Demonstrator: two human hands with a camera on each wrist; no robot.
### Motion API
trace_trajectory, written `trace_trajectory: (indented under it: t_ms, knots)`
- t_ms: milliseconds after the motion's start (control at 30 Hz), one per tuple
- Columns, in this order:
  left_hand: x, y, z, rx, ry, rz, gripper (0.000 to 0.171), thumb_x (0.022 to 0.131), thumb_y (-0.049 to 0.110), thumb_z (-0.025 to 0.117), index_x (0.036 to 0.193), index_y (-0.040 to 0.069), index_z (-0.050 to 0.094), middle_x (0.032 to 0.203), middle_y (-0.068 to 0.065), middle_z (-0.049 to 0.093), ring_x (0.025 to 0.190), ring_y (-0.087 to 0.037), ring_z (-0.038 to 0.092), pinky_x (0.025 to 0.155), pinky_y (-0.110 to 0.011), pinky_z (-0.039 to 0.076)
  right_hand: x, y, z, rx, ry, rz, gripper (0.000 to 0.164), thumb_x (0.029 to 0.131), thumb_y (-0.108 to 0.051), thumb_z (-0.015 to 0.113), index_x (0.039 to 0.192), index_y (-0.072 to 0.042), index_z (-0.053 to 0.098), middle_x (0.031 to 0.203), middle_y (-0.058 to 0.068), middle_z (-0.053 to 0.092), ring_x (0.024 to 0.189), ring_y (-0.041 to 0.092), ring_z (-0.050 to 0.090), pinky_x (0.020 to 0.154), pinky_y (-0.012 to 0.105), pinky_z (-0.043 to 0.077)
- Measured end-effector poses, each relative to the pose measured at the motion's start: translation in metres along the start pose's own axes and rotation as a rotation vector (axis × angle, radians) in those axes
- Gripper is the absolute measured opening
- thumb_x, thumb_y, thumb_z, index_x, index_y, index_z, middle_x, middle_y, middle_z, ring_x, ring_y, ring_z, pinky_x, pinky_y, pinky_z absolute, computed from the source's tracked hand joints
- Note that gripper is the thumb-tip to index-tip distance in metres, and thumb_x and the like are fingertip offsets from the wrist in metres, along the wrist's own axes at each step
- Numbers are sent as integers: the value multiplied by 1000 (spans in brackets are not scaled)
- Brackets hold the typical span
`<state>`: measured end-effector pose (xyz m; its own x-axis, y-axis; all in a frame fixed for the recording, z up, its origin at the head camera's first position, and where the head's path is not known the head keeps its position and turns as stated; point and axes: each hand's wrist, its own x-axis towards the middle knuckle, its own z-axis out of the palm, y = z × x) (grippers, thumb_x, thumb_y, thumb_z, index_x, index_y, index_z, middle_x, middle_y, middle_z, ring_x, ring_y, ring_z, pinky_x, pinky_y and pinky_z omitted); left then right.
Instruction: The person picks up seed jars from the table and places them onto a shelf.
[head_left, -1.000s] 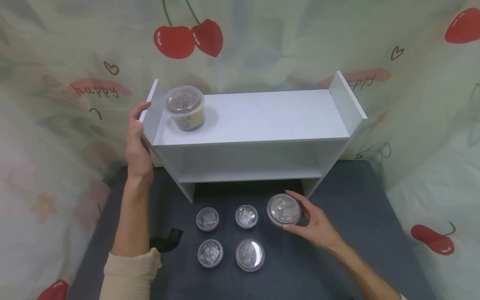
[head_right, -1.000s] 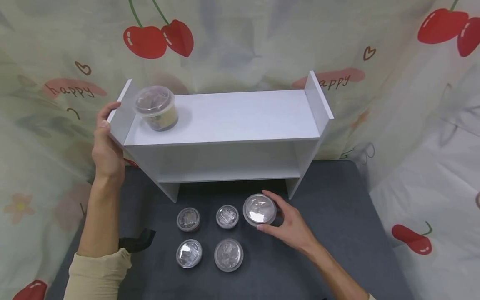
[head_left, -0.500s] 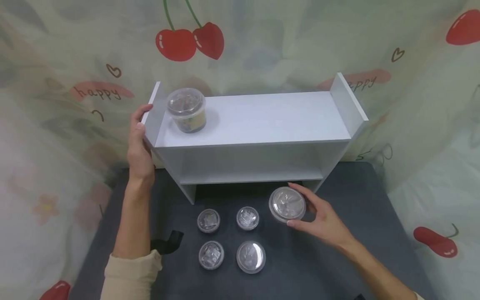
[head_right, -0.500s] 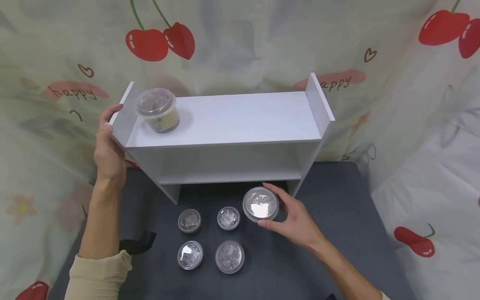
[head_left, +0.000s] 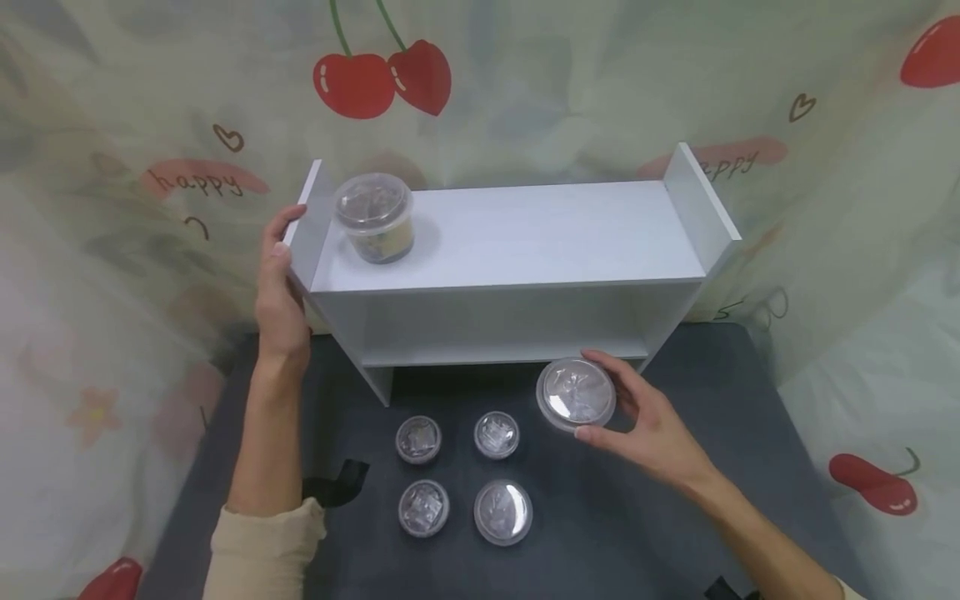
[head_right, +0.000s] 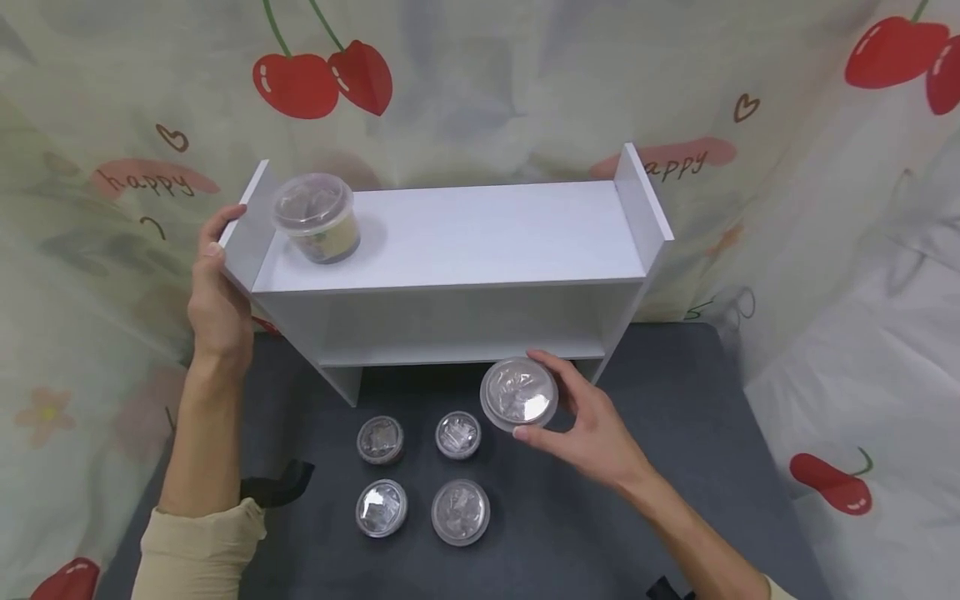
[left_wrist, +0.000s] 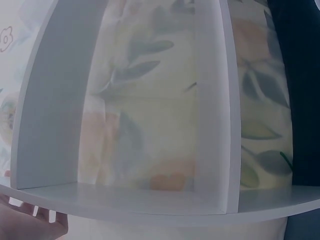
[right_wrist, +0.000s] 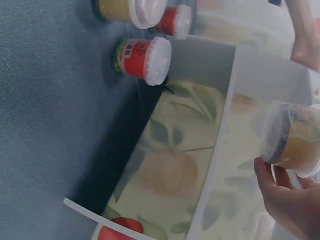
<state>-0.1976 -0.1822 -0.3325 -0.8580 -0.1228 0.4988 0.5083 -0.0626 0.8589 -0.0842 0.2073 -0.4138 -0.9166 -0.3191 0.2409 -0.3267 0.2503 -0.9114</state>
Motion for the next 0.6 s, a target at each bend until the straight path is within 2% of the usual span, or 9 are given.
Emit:
trace_trajectory:
  t_ms: [367, 600]
  knots:
    - [0, -1, 2, -2, 11, 6, 45, 101, 28, 29, 140, 15, 49, 135, -11, 46, 120, -26, 40, 94, -34, 29, 3, -15, -3, 10, 23, -3, 83, 80, 2, 80, 150, -18, 42, 145, 10, 47, 126, 12, 52, 101, 17, 41]
    - [0, 0, 0, 20, 14, -14, 46, 101, 28, 27, 140, 18, 48, 140, -9, 43, 125, -26, 37, 97, -34, 27, 11, -30, -5, 17, 32, 3, 80, 81, 2, 78, 150, -19, 42, 137, 9, 53, 119, 15, 56, 98, 19, 44]
